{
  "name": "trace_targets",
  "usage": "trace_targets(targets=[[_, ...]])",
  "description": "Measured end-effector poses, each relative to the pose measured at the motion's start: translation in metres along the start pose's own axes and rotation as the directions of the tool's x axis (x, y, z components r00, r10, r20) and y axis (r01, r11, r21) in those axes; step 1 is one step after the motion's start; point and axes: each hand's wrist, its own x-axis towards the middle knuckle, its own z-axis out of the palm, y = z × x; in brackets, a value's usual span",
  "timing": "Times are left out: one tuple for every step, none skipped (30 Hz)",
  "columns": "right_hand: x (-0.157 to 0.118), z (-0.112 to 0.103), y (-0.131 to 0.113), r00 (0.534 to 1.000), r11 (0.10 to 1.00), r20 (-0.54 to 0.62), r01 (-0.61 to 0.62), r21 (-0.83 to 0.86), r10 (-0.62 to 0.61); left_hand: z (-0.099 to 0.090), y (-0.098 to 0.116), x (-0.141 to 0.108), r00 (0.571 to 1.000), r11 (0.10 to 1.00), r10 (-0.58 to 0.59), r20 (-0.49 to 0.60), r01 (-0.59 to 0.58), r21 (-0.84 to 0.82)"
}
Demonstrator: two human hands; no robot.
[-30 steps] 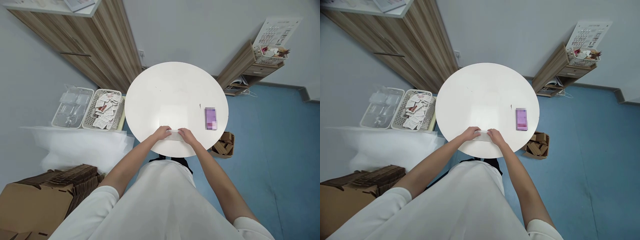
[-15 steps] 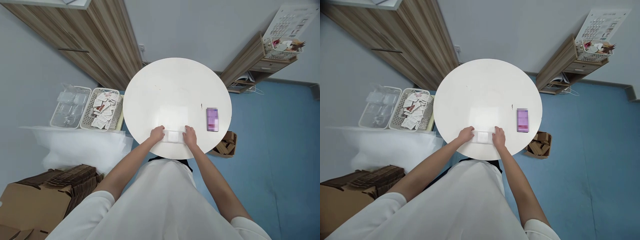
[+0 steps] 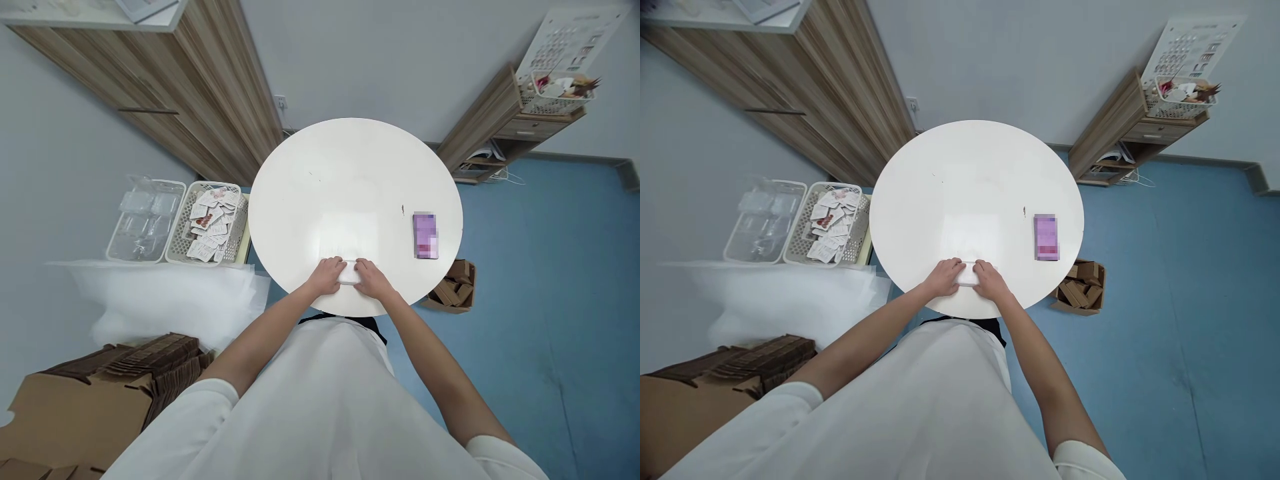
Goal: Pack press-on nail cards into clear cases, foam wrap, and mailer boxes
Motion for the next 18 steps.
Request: trace_targets(targets=[[-0.002, -0.001, -0.003, 1.000, 1.000, 0.010, -0.008, 0.019, 0.008, -0.001, 0.000, -0.001, 1.000, 1.000, 0.013, 0.002, -0.013, -0.005], [-0.004, -0.003, -0.006, 1.000, 0.999, 0.024, -0.018, 0.041, 0.017, -0.003, 0.000, -0.004, 0.999, 0.999, 0.031, 0.010, -0.031, -0.011], [-0.008, -0.004, -0.010, 0.999, 0.998, 0.043, -0.030, 0.064, 0.028, -0.004, 0.000, -0.007, 0.998, 0.998, 0.053, 0.024, -0.052, -0.019], [-0.013, -0.005, -0.014, 0.997, 0.995, 0.067, -0.046, 0.086, 0.040, -0.005, 0.001, -0.012, 0.996, 0.997, 0.075, 0.043, -0.073, -0.031], [-0.017, -0.005, -0.017, 0.994, 0.992, 0.097, -0.061, 0.107, 0.051, -0.005, 0.001, -0.017, 0.993, 0.995, 0.095, 0.064, -0.092, -0.049], [-0.022, -0.006, -0.021, 0.990, 0.989, 0.129, -0.078, 0.127, 0.061, -0.005, 0.001, -0.022, 0.990, 0.992, 0.112, 0.083, -0.106, -0.074], [-0.026, -0.006, -0.024, 0.984, 0.984, 0.161, -0.097, 0.147, 0.073, -0.004, 0.001, -0.026, 0.988, 0.988, 0.123, 0.098, -0.113, -0.103], [-0.030, -0.007, -0.026, 0.978, 0.979, 0.188, -0.117, 0.168, 0.085, -0.003, 0.000, -0.030, 0.986, 0.984, 0.126, 0.106, -0.111, -0.136], [-0.032, -0.008, -0.027, 0.974, 0.972, 0.207, -0.137, 0.192, 0.097, -0.003, 0.000, -0.032, 0.987, 0.980, 0.118, 0.108, -0.098, -0.172], [-0.032, -0.009, -0.028, 0.971, 0.963, 0.211, -0.155, 0.218, 0.109, -0.003, -0.001, -0.033, 0.989, 0.975, 0.100, 0.110, -0.075, -0.208], [-0.031, -0.011, -0.027, 0.972, 0.954, 0.198, -0.173, 0.245, 0.125, -0.003, -0.002, -0.033, 0.991, 0.969, 0.072, 0.110, -0.043, -0.242], [-0.028, -0.013, -0.026, 0.974, 0.944, 0.171, -0.192, 0.268, 0.149, -0.005, -0.004, -0.032, 0.993, 0.962, 0.037, 0.109, -0.006, -0.271], [-0.025, -0.016, -0.025, 0.974, 0.935, 0.140, -0.211, 0.285, 0.178, -0.007, -0.006, -0.030, 0.995, 0.955, 0.000, 0.104, 0.031, -0.295], [-0.021, -0.018, -0.022, 0.971, 0.926, 0.109, -0.235, 0.295, 0.211, -0.009, -0.009, -0.028, 0.995, 0.948, -0.035, 0.095, 0.063, -0.313], [-0.017, -0.020, -0.019, 0.965, 0.917, 0.086, -0.263, 0.300, 0.249, -0.012, -0.012, -0.025, 0.995, 0.941, -0.064, 0.080, 0.087, -0.327], [-0.012, -0.021, -0.016, 0.955, 0.906, 0.074, -0.294, 0.305, 0.286, -0.014, -0.016, -0.023, 0.994, 0.935, -0.089, 0.060, 0.104, -0.339], [-0.009, -0.022, -0.013, 0.945, 0.893, 0.074, -0.324, 0.313, 0.318, -0.016, -0.021, -0.021, 0.993, 0.928, -0.113, 0.040, 0.120, -0.353], [-0.006, -0.023, -0.010, 0.936, 0.879, 0.080, -0.348, 0.325, 0.342, -0.017, -0.025, -0.019, 0.990, 0.919, -0.139, 0.024, 0.138, -0.369]])
